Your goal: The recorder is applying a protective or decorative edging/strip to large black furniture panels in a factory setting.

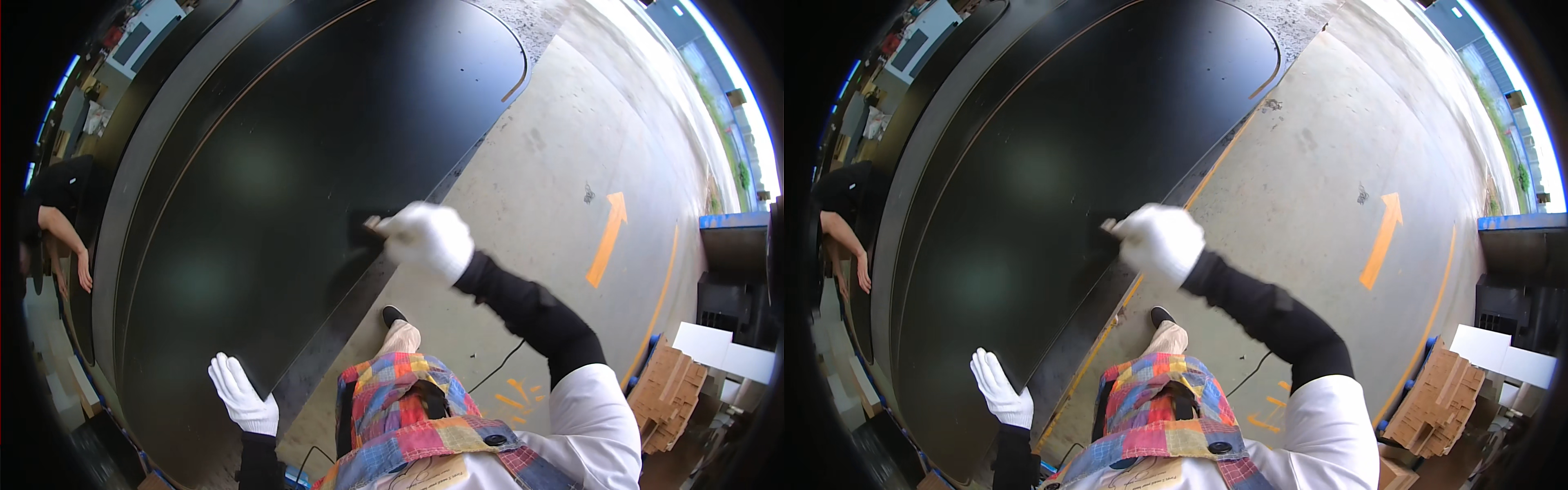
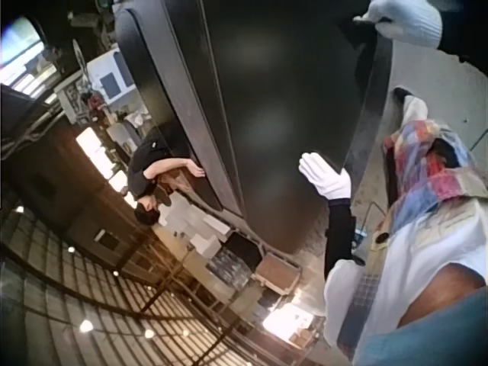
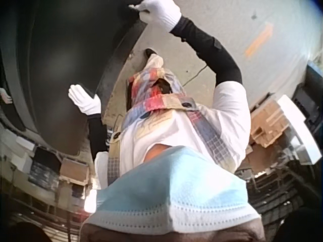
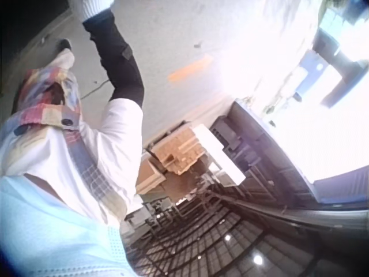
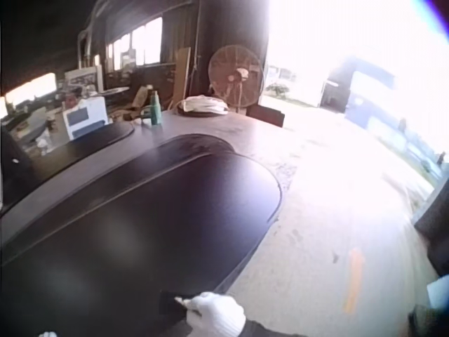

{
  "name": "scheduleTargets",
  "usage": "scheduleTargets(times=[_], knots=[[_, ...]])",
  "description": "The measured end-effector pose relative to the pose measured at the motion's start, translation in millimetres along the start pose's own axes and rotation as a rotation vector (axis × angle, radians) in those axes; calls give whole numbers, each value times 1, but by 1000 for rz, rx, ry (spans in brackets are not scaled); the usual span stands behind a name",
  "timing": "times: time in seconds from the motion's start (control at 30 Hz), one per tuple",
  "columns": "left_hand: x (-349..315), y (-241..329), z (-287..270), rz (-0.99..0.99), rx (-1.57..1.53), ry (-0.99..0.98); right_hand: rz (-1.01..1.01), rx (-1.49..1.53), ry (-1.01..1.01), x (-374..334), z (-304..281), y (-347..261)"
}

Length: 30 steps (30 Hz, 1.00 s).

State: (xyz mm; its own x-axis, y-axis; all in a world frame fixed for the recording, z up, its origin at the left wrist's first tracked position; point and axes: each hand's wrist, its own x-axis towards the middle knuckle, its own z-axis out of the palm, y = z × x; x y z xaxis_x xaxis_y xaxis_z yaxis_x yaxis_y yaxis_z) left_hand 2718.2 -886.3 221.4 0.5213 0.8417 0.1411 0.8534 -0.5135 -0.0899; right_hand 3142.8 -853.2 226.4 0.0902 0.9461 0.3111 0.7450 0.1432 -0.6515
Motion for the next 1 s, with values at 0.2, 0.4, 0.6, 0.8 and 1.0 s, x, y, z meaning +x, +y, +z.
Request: scheduleTargets(times=[0.2,0.4,0.6,0.8,1.0], knots=[[6,9,-1,14,4,-17,434,-130,272,29,-98,118],[5,4,-1,30,11,11,-5,-88,-129,11,-37,33],[8,9,-3,38,16,56,164,-95,232,52,-102,151],[20,21,-17,74,31,32,522,-395,527,78,-170,250],[25,24,-22,92,18,34,63,-662,455,48,-121,205]])
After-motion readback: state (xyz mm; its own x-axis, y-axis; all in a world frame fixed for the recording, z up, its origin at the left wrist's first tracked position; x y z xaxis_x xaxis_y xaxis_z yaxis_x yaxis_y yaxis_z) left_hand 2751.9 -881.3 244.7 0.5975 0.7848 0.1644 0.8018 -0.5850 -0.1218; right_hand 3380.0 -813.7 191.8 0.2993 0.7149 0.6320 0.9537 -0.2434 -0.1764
